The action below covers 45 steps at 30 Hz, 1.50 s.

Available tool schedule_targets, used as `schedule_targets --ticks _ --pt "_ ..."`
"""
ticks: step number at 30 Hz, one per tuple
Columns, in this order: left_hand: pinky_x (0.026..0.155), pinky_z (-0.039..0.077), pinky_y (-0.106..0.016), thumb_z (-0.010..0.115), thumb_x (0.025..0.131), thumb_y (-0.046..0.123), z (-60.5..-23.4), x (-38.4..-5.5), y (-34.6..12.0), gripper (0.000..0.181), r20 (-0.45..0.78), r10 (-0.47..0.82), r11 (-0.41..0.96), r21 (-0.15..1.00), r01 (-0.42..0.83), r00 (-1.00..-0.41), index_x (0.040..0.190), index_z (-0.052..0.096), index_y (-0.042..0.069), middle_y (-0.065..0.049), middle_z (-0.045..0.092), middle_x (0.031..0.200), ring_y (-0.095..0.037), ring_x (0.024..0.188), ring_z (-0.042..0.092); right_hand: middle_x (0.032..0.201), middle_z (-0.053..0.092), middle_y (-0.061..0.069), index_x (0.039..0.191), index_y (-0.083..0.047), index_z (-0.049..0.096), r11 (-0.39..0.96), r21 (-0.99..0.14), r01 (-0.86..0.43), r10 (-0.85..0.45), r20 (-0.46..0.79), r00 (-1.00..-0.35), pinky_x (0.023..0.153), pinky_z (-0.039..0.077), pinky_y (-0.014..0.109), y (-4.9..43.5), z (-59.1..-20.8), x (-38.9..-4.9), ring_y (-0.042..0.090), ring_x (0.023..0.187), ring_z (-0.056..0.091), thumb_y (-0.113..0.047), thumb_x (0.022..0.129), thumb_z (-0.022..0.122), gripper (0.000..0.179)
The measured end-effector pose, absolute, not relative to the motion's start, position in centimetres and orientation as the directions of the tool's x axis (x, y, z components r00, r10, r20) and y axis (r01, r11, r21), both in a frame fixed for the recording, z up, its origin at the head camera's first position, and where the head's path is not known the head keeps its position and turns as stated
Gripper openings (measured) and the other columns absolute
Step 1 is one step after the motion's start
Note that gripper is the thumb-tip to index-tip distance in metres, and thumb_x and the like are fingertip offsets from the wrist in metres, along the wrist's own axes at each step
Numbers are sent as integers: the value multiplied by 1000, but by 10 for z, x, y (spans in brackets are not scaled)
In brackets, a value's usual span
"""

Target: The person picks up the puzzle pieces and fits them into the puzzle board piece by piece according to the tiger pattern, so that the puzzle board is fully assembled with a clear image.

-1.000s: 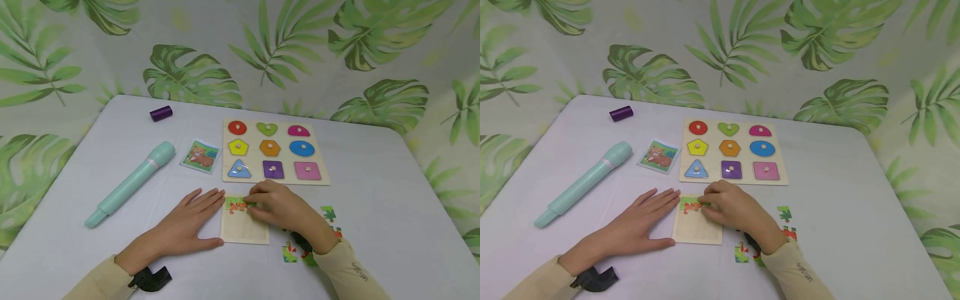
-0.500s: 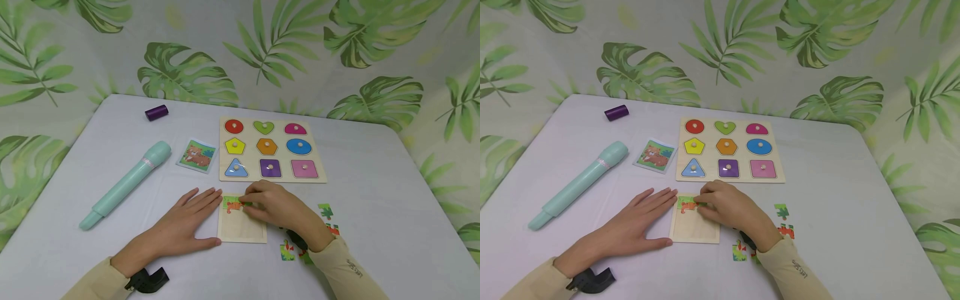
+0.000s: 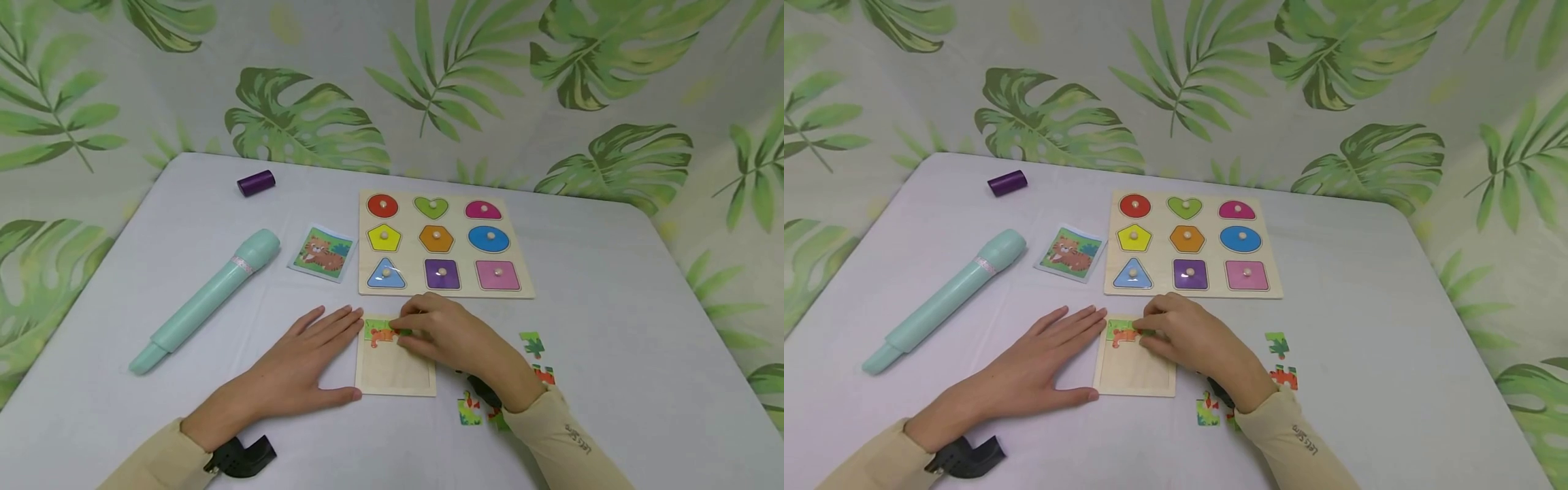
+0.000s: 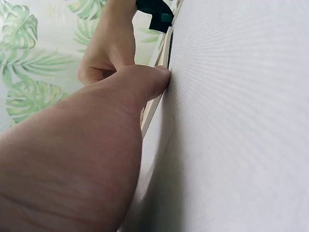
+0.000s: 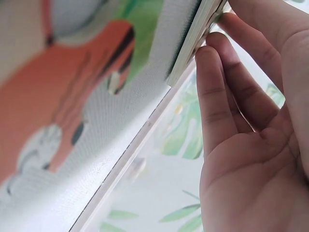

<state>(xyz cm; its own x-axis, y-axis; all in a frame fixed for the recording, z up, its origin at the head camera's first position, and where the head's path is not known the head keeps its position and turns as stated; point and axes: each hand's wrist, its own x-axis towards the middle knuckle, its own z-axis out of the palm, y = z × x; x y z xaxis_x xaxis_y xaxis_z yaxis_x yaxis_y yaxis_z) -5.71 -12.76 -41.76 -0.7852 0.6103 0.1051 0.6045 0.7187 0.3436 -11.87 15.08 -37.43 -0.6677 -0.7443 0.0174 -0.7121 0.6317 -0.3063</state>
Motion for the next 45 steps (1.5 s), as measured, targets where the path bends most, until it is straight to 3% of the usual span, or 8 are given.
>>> schedule_targets --ticks 15,20,29,38,45 --pt "128 16 -49 60 92 71 -419 -52 -130 96 120 605 717 347 604 -787 161 36 9 -1 31 169 -20 158 24 119 69 -5 125 -19 76 647 -379 -662 -730 -57 -681 100 56 31 149 -370 -118 11 112 61 -30 95 76 32" --pt "128 17 -48 62 91 70 -421 -53 -129 96 129 605 716 342 608 -786 161 36 9 0 31 169 -20 158 25 116 71 -7 123 -19 77 631 -387 -672 -733 -13 -680 96 58 30 156 -367 -116 10 108 63 -28 95 76 29" --pt "130 12 -49 61 91 69 -421 -54 -126 96 74 610 721 359 592 -789 162 33 12 2 27 170 -19 159 20 115 71 -8 122 -22 77 674 -403 -620 -672 15 -740 94 60 32 173 -362 -111 11 110 65 -30 93 78 30" --pt "130 12 -48 63 91 68 -420 -54 -127 96 79 603 723 367 586 -794 162 33 11 1 28 170 -19 159 20 111 73 -5 117 -19 79 665 -380 -643 -660 105 -744 91 62 35 192 -360 -106 13 106 66 -23 89 83 28" --pt "130 12 -48 63 91 69 -416 -55 -127 97 79 605 722 363 588 -792 162 32 11 1 27 170 -19 159 20 114 73 -6 118 -19 79 714 -373 -592 -599 111 -793 91 62 38 209 -358 -99 15 109 67 -24 87 84 31"
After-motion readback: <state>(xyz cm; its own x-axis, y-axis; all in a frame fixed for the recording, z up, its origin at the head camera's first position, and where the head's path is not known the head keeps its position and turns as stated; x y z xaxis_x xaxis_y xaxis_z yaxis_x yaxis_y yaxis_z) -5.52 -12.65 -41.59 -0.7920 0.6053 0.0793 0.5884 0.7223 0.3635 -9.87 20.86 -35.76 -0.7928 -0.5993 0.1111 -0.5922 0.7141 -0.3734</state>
